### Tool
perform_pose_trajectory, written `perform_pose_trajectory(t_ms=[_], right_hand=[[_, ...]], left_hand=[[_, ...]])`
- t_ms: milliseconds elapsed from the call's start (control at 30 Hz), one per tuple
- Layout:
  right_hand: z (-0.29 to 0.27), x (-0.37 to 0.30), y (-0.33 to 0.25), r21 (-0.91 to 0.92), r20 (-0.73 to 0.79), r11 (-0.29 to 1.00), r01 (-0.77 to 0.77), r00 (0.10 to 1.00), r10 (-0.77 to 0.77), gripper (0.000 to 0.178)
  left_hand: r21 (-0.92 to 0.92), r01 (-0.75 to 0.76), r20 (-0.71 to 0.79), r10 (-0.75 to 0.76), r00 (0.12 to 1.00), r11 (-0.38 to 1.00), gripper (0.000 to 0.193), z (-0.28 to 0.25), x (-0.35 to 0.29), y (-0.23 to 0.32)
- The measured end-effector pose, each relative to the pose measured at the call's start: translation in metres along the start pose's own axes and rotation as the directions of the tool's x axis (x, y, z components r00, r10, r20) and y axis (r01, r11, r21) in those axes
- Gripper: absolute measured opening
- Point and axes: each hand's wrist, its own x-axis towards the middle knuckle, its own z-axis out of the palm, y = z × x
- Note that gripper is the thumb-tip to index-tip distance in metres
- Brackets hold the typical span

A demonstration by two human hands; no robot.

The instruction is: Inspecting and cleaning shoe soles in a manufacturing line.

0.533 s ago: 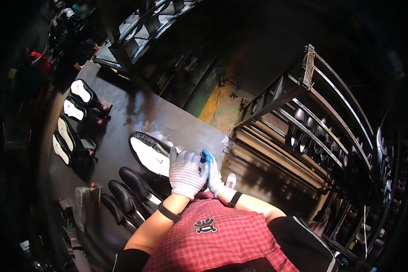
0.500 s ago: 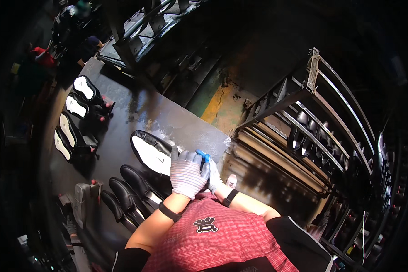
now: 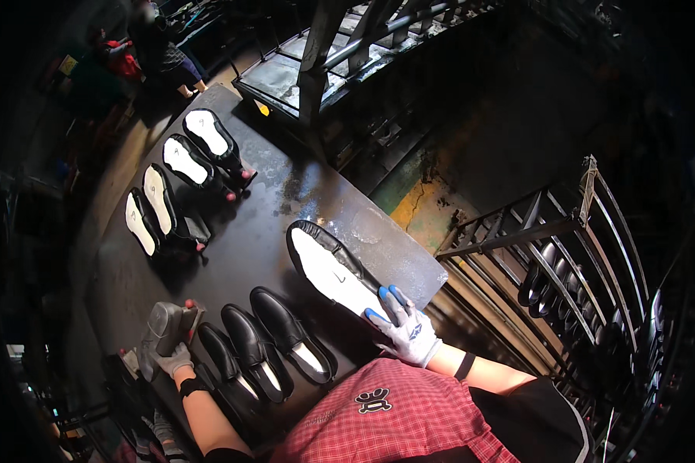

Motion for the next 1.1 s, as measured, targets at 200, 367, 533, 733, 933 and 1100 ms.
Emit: perform_pose_trajectory(t_ms=[200,367,533,733,933,1100], right_hand=[[0.037,0.131,-0.02,-0.156,0.056,0.971,-0.179,0.98,0.19,0.08],[0.052,0.266,-0.007,-0.179,-0.069,0.979,-0.1,0.994,0.089,0.08],[0.059,0.353,0.002,-0.062,0.044,0.99,-0.128,0.99,0.131,0.092],[0.05,0.258,-0.07,-0.064,0.285,0.885,0.462,0.858,-0.427,0.092],[0.007,0.148,-0.008,0.015,0.188,0.995,0.094,0.978,-0.095,0.093],[-0.008,0.082,-0.009,-0.029,0.222,0.983,-0.181,0.958,0.183,0.102]], left_hand=[[0.084,-0.111,0.215,0.091,0.972,0.99,0.059,-0.001,0.029,-0.009],[-0.18,0.134,0.222,-0.092,0.971,0.975,0.075,0.047,-0.051,-0.04],[-0.078,0.376,0.473,-0.298,0.829,0.923,0.082,0.072,-0.097,-0.093],[0.285,0.483,0.68,-0.529,0.507,0.828,0.088,0.074,-0.163,-0.175],[0.572,0.494,0.624,-0.739,0.255,0.654,0.085,0.063,-0.243,-0.247],[0.625,0.291,0.658,-0.689,0.303,0.724,0.083,0.051,-0.29,-0.27]])
